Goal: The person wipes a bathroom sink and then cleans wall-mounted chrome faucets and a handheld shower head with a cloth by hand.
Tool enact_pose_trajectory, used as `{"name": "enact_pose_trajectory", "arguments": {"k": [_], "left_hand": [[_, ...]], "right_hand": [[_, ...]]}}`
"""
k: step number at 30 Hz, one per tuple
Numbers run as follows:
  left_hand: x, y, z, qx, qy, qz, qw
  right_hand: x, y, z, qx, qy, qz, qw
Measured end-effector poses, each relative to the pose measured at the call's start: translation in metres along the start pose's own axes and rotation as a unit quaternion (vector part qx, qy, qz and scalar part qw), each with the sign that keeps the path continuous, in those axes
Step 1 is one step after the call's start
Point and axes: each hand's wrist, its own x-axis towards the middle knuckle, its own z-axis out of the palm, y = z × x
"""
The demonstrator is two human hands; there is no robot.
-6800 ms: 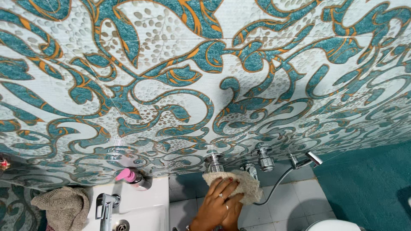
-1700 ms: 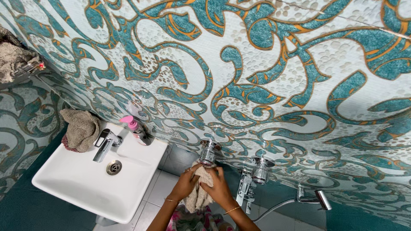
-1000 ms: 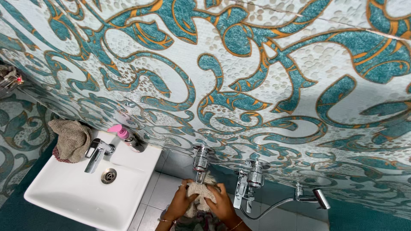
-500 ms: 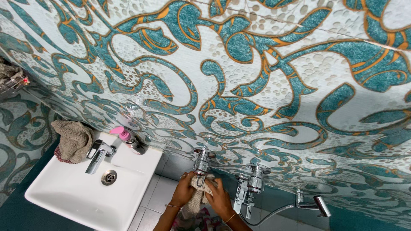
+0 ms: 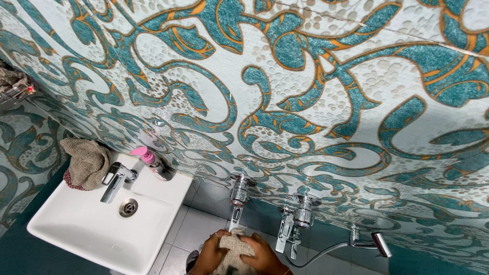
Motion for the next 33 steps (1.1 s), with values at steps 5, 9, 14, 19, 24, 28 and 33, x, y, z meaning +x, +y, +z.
{"name": "enact_pose_trajectory", "arguments": {"k": [5,9,14,19,24,28,33], "left_hand": [[-0.012,0.008,-0.006,0.095,-0.042,0.015,0.994],[-0.008,0.074,-0.002,0.058,0.06,0.138,0.987],[0.029,0.125,-0.001,0.101,0.15,0.159,0.971],[0.077,0.085,-0.004,0.162,0.165,0.24,0.943],[0.062,0.058,0.004,0.165,0.154,0.209,0.952],[0.025,0.068,0.01,0.159,0.125,0.125,0.971],[-0.005,0.091,0.011,0.172,0.057,0.08,0.98]], "right_hand": [[-0.005,0.014,-0.004,0.006,-0.065,0.065,0.996],[0.004,0.026,-0.008,-0.054,0.108,-0.022,0.992],[0.04,-0.012,-0.033,-0.021,0.249,-0.047,0.967],[0.068,-0.01,-0.032,-0.14,0.185,0.03,0.972],[0.045,-0.022,-0.022,-0.112,0.144,-0.008,0.983],[0.02,-0.031,-0.017,-0.087,0.071,0.085,0.99],[-0.001,-0.014,-0.017,-0.026,0.054,-0.015,0.998]]}}
